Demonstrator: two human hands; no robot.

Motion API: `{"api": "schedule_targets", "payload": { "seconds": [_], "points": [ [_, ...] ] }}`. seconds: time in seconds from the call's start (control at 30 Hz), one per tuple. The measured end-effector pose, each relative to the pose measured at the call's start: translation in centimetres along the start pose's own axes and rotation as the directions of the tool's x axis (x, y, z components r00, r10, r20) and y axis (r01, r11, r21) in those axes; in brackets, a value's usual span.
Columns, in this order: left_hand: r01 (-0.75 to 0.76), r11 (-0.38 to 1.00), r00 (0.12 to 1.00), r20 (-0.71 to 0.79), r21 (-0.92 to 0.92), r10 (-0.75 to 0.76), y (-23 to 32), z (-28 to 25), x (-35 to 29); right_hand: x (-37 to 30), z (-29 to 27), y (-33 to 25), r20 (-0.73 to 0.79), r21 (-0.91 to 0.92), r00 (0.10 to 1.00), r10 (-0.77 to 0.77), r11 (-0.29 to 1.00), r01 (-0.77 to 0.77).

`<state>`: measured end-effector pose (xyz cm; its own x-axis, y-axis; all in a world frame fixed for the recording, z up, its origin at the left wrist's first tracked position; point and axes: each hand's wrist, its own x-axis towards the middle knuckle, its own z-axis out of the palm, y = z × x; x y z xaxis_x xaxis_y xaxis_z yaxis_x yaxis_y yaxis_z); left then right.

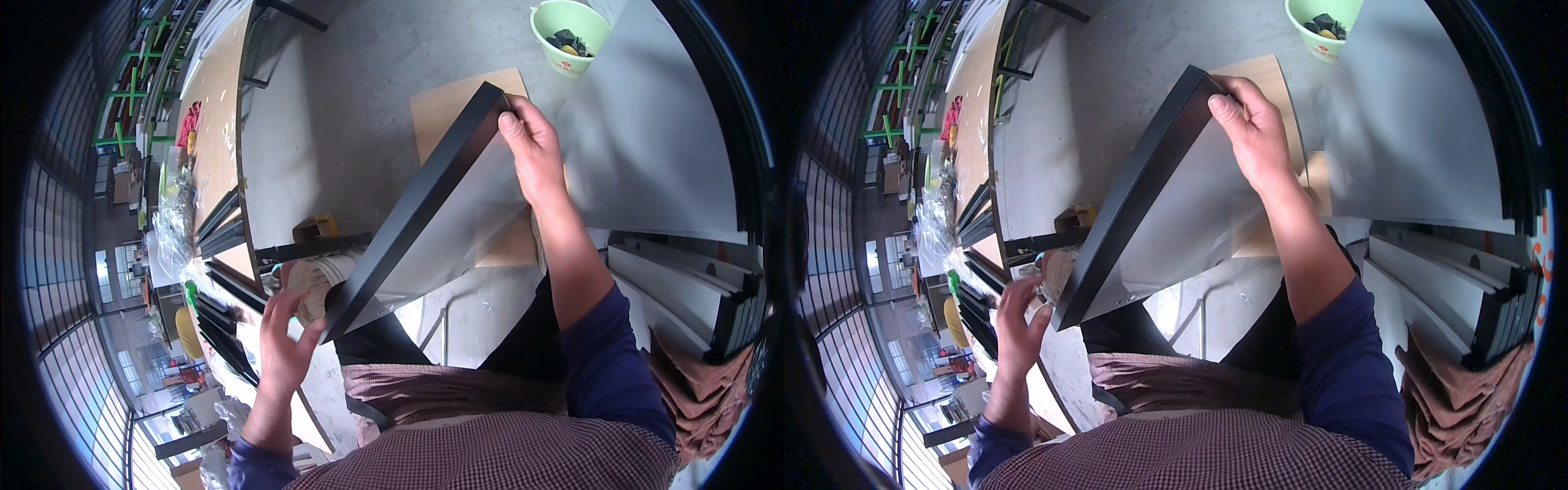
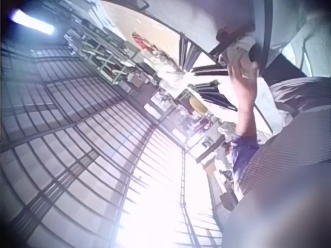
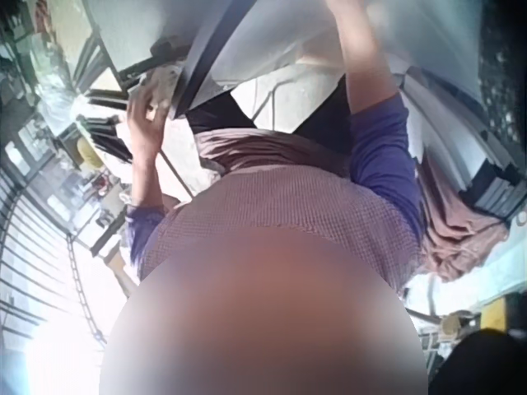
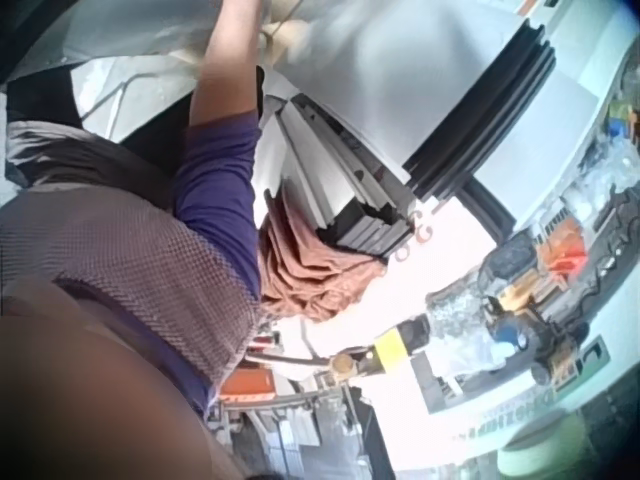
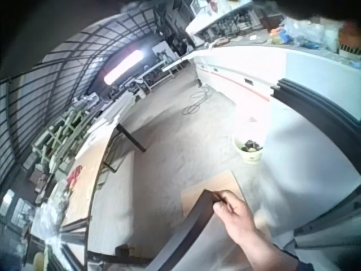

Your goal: The person assembles a white cabinet by attaching black plastic trim strips to the edges of a white panel. They apply adhesive with a caulking gun, press the strips into place, and secure them using a cordless drill. The work occurs in a cluttered workshop with tools and materials visible.

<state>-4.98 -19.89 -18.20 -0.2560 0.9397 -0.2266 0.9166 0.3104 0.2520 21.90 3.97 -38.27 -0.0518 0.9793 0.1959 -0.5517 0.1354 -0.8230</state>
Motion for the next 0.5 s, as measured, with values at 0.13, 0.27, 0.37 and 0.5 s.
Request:
{"api": "schedule_targets", "payload": {
  "seconds": [0.13, 0.27, 0.37, 0.5],
  "points": [
    [-0.231, 0.958, 0.951, 0.167, -0.172, 0.26, 6.1, 1.2, 6.2, -0.6, -0.4, -0.4, -0.017, 0.02, 0.999, 0.036, 0.999, -0.035],
    [-0.172, 0.95, 0.904, 0.342, -0.261, 0.257, 11.6, 3.7, 10.8, -1.5, -0.8, -1.1, -0.03, 0.027, 0.997, 0.075, 0.997, -0.074],
    [-0.086, 0.967, 0.907, 0.382, -0.24, 0.175, 14.0, 5.2, 12.0, -1.7, -1.2, -1.4, -0.002, -0.001, 0.996, 0.091, 0.996, -0.091],
    [0.071, 0.979, 0.922, 0.387, -0.192, 0.009, 15.0, 6.2, 12.1, -1.4, -1.6, -1.4, 0.032, -0.021, 0.999, 0.042, 0.999, -0.041]
  ]
}}
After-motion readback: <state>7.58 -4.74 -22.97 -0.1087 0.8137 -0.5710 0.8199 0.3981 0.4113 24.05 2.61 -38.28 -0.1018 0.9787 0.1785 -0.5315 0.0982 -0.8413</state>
